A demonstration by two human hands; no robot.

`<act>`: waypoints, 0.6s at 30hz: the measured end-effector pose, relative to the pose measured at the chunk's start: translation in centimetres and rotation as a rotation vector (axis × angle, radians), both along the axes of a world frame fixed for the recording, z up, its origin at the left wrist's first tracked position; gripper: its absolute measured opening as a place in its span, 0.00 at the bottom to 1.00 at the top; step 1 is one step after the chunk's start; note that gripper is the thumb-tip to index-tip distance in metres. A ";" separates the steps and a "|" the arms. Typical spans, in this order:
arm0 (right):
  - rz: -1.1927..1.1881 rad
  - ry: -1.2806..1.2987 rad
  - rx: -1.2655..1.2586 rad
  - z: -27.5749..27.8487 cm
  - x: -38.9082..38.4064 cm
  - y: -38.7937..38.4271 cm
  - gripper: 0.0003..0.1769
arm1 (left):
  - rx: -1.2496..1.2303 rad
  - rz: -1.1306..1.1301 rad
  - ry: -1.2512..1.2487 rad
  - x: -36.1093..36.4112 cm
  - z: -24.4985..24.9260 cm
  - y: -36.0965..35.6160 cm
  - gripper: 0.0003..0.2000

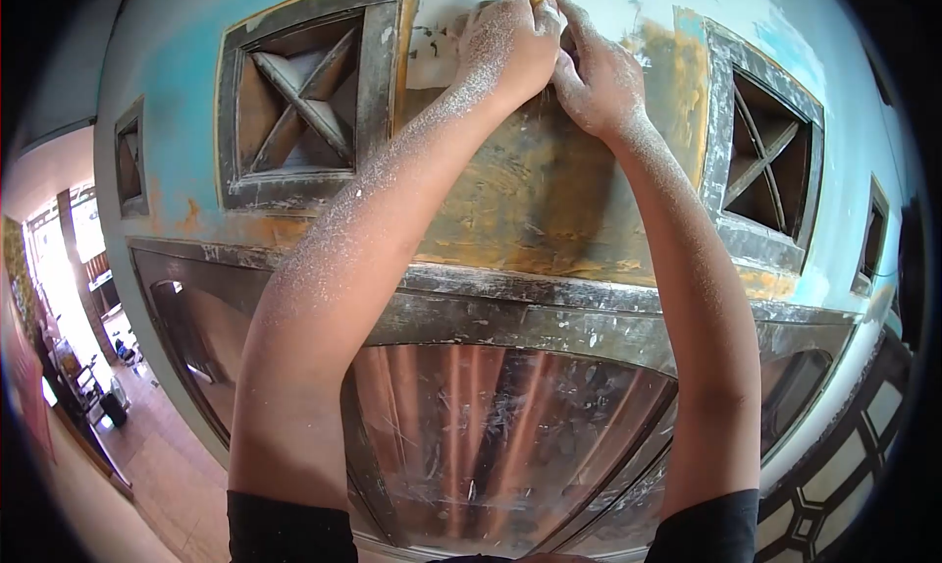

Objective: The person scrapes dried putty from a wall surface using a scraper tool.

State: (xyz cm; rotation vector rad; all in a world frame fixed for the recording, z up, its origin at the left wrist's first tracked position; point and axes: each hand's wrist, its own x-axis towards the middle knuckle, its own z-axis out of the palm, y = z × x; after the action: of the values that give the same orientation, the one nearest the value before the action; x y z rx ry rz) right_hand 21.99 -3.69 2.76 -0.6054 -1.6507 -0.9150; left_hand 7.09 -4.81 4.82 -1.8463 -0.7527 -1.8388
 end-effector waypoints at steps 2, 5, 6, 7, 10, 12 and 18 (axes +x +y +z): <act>-0.011 -0.037 0.071 -0.3 -0.4 -0.4 0.33 | 0.108 0.148 -0.020 -1.2 0.0 -0.6 0.32; -0.062 -0.058 0.016 -0.4 -0.5 -0.8 0.28 | 0.145 0.321 -0.006 -3.9 0.9 -2.3 0.34; -0.055 -0.056 0.027 -0.4 -0.3 -0.6 0.27 | 0.129 0.410 0.025 -4.8 1.3 -3.2 0.34; -0.050 -0.054 0.037 -0.4 -0.4 -0.5 0.27 | 0.020 0.508 0.033 -5.4 1.8 -4.3 0.32; -0.042 -0.052 0.040 -0.5 -0.4 -0.5 0.25 | -0.007 0.603 0.018 -7.2 3.5 -3.0 0.31; -0.032 -0.049 0.028 -0.7 -0.5 -0.7 0.24 | 0.014 0.624 -0.013 -7.6 4.5 -2.4 0.27; -0.040 -0.047 0.073 -0.6 -0.5 -0.8 0.21 | 0.025 0.736 0.104 -7.7 11.0 -0.1 0.18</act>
State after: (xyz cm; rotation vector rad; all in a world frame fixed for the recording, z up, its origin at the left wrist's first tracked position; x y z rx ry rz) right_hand 21.51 -4.50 2.14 -0.5727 -1.6447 -1.0209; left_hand -0.63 -4.90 15.83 -1.3632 -1.1647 -1.2563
